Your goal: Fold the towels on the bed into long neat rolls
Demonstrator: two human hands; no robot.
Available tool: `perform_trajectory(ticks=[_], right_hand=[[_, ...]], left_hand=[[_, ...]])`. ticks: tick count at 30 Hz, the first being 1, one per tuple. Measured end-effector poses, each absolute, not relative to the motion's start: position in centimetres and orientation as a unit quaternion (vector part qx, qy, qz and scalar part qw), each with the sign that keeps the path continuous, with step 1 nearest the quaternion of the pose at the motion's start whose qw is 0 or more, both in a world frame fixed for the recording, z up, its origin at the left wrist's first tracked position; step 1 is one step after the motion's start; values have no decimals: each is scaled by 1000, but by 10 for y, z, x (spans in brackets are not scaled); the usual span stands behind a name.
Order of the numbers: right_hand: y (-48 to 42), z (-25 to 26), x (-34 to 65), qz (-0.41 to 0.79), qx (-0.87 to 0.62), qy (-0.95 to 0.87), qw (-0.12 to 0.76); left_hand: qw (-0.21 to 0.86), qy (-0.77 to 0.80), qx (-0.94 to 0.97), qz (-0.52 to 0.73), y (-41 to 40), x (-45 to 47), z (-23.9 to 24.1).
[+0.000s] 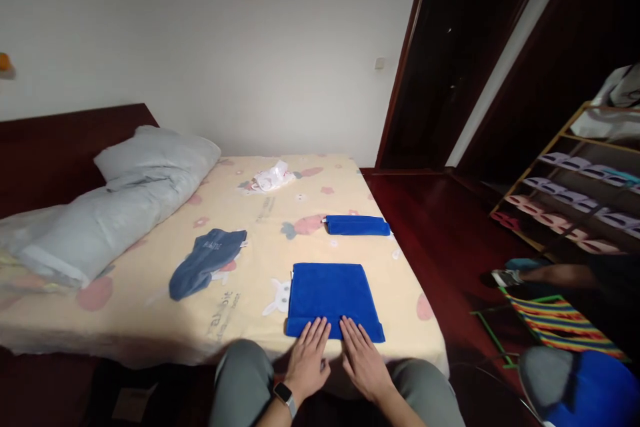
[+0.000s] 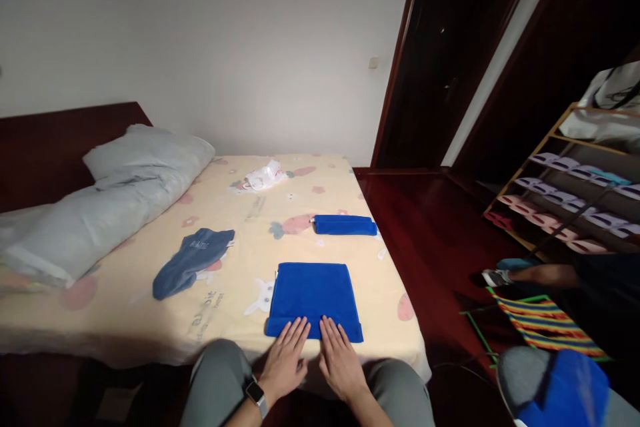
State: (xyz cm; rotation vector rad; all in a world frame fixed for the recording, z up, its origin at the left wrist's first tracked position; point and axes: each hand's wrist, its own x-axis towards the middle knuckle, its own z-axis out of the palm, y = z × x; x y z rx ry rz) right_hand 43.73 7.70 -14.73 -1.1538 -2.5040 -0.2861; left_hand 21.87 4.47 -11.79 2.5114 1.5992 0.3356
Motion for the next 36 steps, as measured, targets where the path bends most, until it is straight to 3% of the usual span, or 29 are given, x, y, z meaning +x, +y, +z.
perform_trajectory(ticks=[16, 23, 29, 36], right_hand=[[86, -187, 489, -78, -523, -833, 159], [84, -169, 495, -55, -525, -826, 201], [82, -139, 506, 40, -480, -835, 267], [103, -140, 509, 144, -511, -820, 214]], left_hand=[[61, 617, 781, 78, 40, 174, -126], [65, 601, 788, 112, 38, 155, -111], [39, 625, 764, 155, 39, 144, -98], [62, 632, 755, 164, 49, 147, -96]])
